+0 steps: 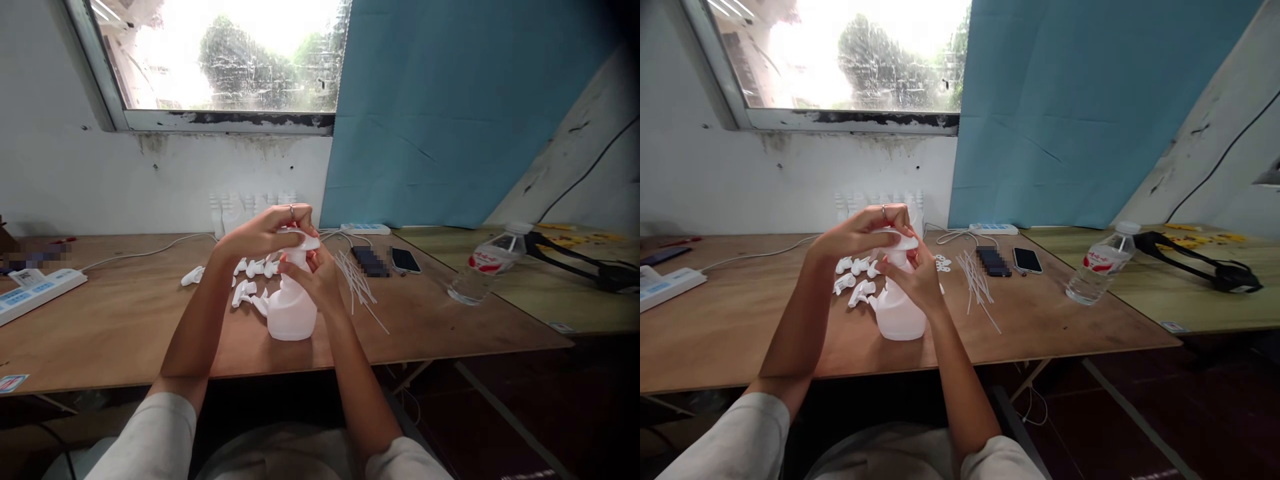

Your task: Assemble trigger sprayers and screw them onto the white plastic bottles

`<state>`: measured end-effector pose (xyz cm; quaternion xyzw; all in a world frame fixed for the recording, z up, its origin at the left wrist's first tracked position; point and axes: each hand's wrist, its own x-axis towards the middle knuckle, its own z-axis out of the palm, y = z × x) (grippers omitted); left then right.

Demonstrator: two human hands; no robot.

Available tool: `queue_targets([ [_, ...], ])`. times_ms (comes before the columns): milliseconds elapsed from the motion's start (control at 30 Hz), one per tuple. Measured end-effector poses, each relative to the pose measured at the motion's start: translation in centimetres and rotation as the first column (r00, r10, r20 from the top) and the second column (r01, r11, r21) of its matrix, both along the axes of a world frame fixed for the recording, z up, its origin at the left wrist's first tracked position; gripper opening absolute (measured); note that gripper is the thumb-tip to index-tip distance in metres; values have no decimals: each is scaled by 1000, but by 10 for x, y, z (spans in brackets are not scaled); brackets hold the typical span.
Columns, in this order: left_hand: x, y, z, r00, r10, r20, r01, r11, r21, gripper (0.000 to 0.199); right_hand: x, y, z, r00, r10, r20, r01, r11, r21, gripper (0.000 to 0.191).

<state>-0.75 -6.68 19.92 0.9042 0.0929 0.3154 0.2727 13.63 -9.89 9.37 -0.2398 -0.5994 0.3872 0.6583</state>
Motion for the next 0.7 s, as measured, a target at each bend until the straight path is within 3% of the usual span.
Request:
queue_targets([
  [133,0,1,-1,1000,-26,6,27,999,-34,5,0,-1,0,992,117,-52,-117,993,7,41],
  [267,-1,2,-1,1000,-12,-3,11,998,-58,6,-2,0,3,999,17,-27,-17,1000,-1,42],
  [433,-1,-1,-1,1000,-10,1,10,992,-125,7,5,2,-3,990,138,27,-139,990,38,32],
  [700,-1,-4,1,1000,7,-11,-9,984,-176,8,1,0,-1,998,61,-6,-60,996,60,29],
])
